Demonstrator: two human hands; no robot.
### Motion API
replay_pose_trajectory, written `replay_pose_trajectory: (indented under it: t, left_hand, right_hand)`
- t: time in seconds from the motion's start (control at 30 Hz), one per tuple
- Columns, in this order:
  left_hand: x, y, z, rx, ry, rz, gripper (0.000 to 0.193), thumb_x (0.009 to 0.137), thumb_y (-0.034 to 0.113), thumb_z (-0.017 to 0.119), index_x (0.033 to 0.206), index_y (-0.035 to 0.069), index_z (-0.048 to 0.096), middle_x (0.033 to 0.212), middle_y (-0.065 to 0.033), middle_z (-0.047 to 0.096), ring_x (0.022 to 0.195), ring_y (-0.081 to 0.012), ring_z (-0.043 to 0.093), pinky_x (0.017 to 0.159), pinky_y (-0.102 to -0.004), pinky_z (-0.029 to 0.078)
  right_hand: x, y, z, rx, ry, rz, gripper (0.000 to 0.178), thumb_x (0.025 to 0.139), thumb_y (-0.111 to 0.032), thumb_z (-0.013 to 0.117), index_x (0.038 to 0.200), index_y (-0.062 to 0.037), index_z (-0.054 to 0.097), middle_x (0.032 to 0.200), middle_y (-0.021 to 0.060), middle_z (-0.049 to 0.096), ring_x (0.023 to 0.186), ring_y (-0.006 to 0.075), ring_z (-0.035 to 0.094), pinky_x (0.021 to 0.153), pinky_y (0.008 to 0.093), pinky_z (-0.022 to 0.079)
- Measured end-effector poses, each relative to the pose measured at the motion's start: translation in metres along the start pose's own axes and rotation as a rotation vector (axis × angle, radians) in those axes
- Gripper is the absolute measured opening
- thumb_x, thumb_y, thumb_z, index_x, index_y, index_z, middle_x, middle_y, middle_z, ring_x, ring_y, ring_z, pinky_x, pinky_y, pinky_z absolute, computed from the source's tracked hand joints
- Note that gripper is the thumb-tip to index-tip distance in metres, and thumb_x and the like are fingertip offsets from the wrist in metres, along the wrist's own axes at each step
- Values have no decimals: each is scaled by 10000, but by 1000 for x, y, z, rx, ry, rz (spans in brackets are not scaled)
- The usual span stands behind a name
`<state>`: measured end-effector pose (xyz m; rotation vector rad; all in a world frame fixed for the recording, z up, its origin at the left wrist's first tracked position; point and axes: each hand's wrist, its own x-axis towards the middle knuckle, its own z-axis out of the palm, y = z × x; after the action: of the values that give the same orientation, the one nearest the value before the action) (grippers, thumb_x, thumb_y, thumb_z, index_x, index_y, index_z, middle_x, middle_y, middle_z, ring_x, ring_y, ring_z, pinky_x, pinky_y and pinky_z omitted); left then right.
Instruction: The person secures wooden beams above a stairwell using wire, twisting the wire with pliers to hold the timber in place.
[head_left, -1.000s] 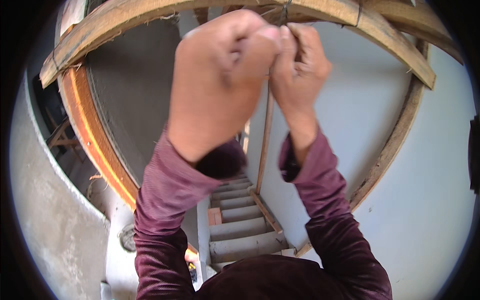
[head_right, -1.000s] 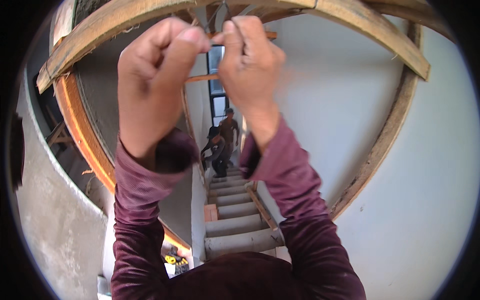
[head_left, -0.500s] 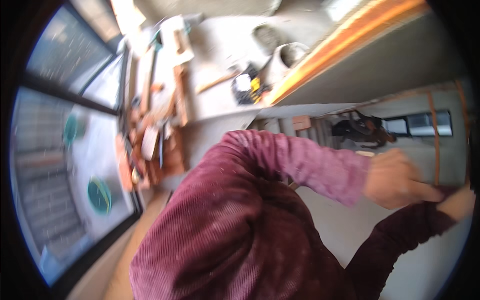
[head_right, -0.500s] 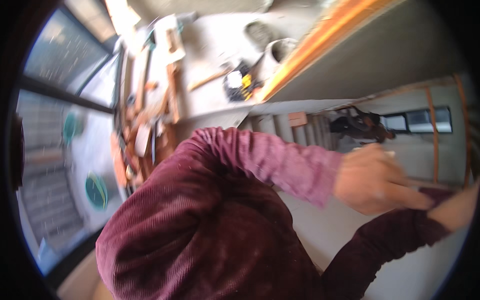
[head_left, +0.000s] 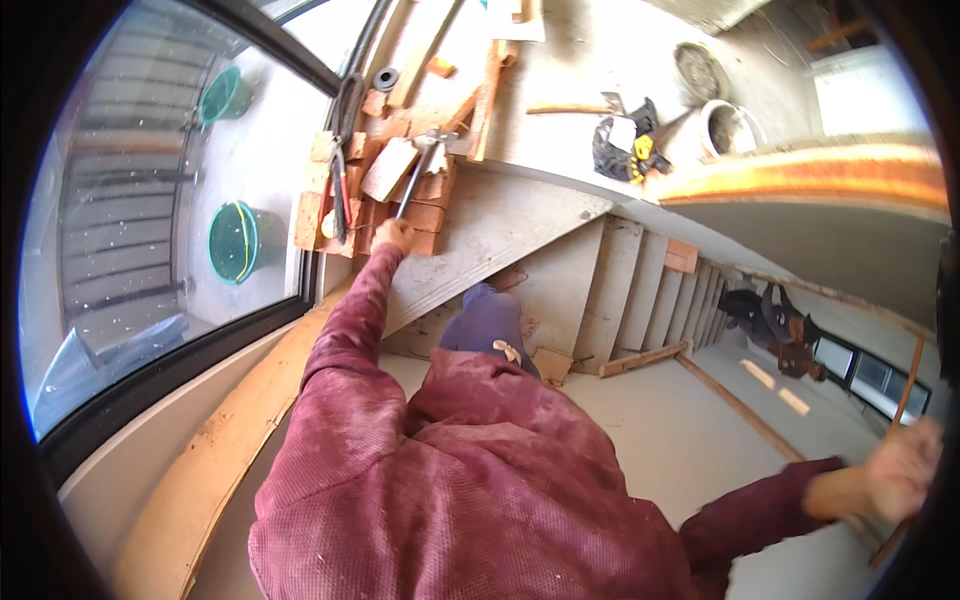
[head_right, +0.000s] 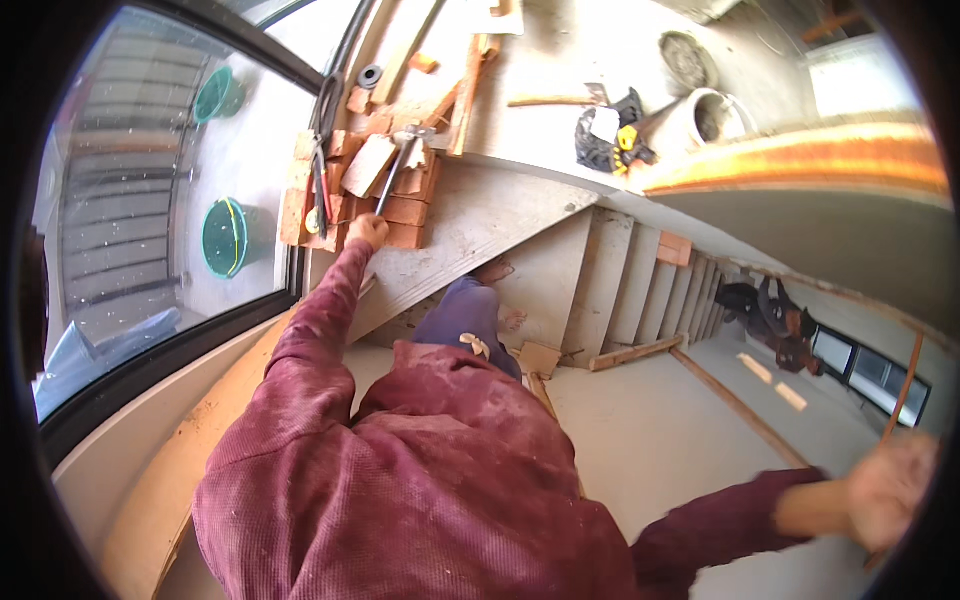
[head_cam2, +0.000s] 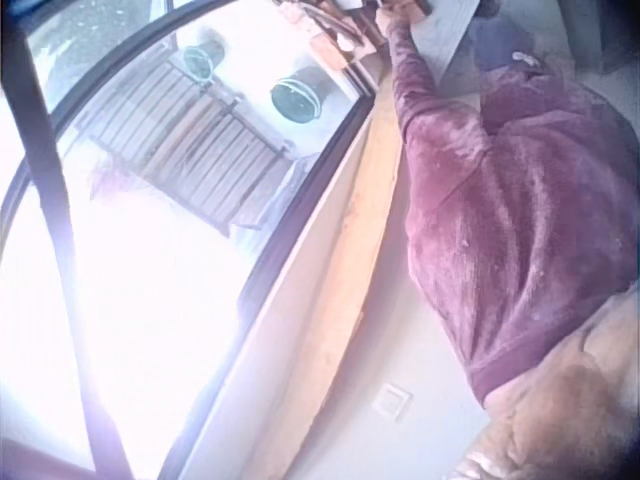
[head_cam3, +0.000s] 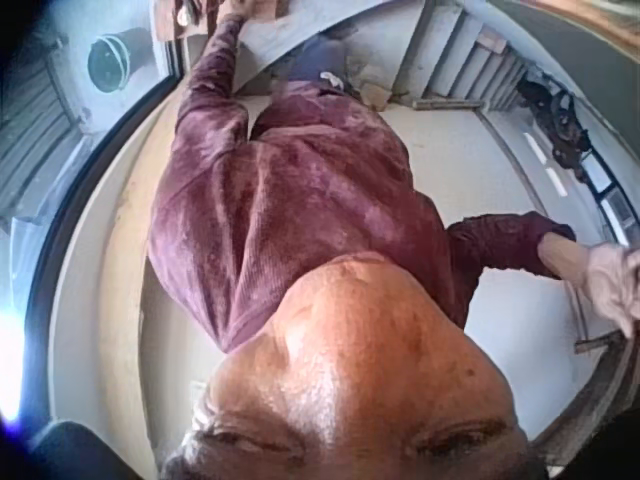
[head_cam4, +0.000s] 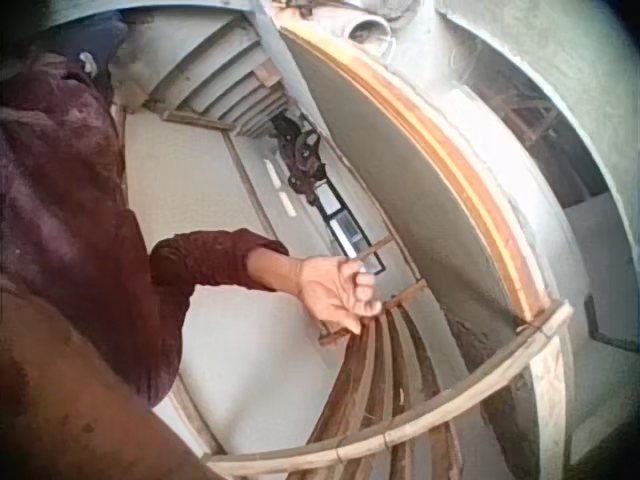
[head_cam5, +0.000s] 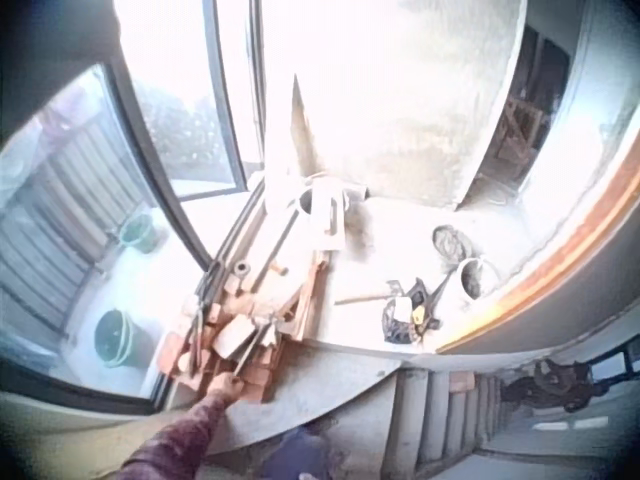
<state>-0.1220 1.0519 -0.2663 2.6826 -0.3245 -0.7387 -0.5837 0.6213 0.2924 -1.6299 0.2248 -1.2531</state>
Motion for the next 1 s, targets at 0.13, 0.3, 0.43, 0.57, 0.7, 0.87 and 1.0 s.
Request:
replay_pose_trajectory:
  t: [0.13, 0.3, 0.43, 0.57, 0.7, 0.87, 1.0]
  left_hand:
    - [41, -8, -32, -61, 240, -330, 203, 809, 275, 592, 934, 189, 728, 982, -145, 679, 943, -327, 649, 869, -413, 507]
    - [69, -37, -38, 45, 396, -6, 202, 778, 214, 595, 914, 135, 722, 874, -163, 678, 837, -328, 650, 799, -426, 516]
    - [131, -46, -63, 267, 587, 145, 204, 812, 186, 565, 966, 122, 684, 937, -157, 663, 865, -327, 650, 781, -414, 530]
    - [180, -53, -75, 426, 520, -74, 209, 846, 157, 535, 1017, 108, 646, 1000, -151, 648, 893, -325, 650, 763, -401, 544]
    - [174, -68, -77, 449, 464, -328, 216, 880, 129, 505, 1068, 94, 608, 1064, -144, 633, 921, -324, 650, 745, -389, 557]
    - [112, -94, -146, 440, 578, -408, 218, 915, 115, 443, 1081, 66, 575, 1095, -145, 623, 977, -310, 638, 769, -386, 556]
    - [50, -113, -223, 665, 747, -186, 262, 959, 233, 347, 1038, 130, 574, 1029, -83, 613, 998, -245, 596, 793, -369, 504]
  right_hand:
    - [-175, 163, 31, -785, -107, 900, 240, 937, -283, 515, 897, -51, 561, 978, 97, 575, 743, 153, 583, 652, 254, 501]
    - [-520, 214, -9, -571, -949, 1554, 218, 909, -165, 465, 987, -35, 622, 925, 166, 626, 851, 291, 588, 783, 386, 457]
    - [-520, 174, 49, -422, -750, 1833, 192, 864, -173, 530, 822, -19, 635, 815, 143, 642, 737, 239, 631, 668, 338, 503]
    - [-497, 179, 54, -707, -385, 1815, 201, 901, -186, 502, 770, -70, 598, 678, 36, 588, 550, 106, 493, 506, 272, 393]
    - [-446, 231, 53, -876, -273, 1430, 208, 882, -186, 494, 832, 6, 556, 725, 144, 589, 666, 239, 558, 662, 349, 458]
    - [-405, 234, 84, -715, -293, 1409, 225, 865, -228, 514, 921, -39, 622, 900, 144, 664, 875, 335, 626, 753, 387, 481]
    - [-388, 223, 95, -782, -618, 1385, 326, 890, -307, 473, 985, -32, 621, 934, 180, 647, 900, 353, 613, 792, 420, 464]
